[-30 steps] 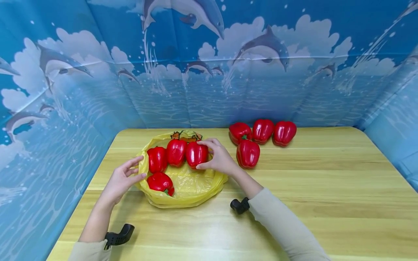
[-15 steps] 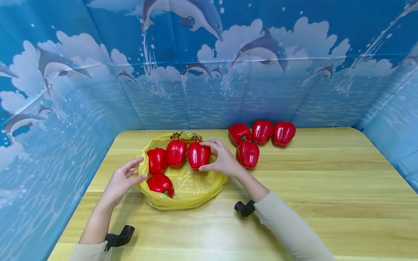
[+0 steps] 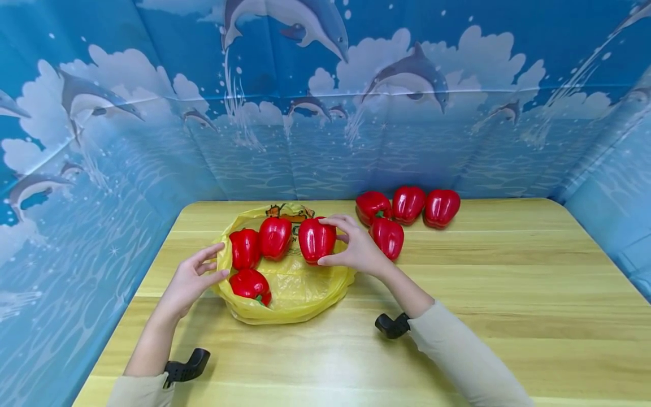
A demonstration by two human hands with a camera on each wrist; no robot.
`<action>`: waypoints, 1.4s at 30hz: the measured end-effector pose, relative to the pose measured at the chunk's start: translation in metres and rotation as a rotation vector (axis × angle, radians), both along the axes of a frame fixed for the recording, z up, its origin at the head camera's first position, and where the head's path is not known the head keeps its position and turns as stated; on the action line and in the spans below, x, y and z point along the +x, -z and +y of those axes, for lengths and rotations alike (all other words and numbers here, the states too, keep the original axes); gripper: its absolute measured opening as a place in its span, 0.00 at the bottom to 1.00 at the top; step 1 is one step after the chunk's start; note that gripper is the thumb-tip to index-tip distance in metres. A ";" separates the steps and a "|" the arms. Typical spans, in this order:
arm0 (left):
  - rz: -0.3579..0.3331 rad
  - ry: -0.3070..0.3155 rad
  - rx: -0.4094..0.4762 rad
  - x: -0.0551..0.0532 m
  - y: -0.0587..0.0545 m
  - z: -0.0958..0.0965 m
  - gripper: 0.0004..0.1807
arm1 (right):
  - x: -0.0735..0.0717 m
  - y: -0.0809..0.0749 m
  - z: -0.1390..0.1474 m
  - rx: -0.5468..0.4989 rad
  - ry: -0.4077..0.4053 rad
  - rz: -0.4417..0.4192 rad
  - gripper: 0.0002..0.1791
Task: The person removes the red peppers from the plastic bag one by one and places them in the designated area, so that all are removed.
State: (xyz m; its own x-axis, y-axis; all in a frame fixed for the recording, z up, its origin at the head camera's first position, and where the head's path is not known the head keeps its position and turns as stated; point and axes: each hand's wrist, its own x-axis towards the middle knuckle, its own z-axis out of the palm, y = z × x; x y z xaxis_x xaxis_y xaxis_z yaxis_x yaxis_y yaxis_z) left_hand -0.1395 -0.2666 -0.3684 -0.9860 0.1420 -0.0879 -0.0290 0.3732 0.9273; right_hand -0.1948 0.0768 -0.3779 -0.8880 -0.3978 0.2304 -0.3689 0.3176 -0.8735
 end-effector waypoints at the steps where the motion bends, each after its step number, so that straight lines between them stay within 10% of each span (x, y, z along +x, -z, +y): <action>1: 0.000 0.001 0.002 0.000 0.000 0.000 0.34 | 0.001 -0.001 0.001 -0.003 0.003 0.002 0.39; 25: 0.009 0.003 -0.006 -0.001 0.000 0.001 0.34 | 0.029 -0.025 0.036 0.001 0.052 0.015 0.40; 42: 0.007 0.006 -0.013 0.001 0.000 0.002 0.34 | 0.034 -0.015 0.081 0.020 0.113 0.104 0.40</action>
State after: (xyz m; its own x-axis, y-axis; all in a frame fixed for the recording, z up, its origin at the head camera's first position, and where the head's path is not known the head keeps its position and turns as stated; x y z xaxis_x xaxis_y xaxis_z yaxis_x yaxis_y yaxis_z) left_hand -0.1382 -0.2650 -0.3685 -0.9857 0.1466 -0.0826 -0.0200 0.3855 0.9225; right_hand -0.1610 0.1575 -0.3628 -0.8990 -0.3024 0.3167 -0.4182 0.3786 -0.8257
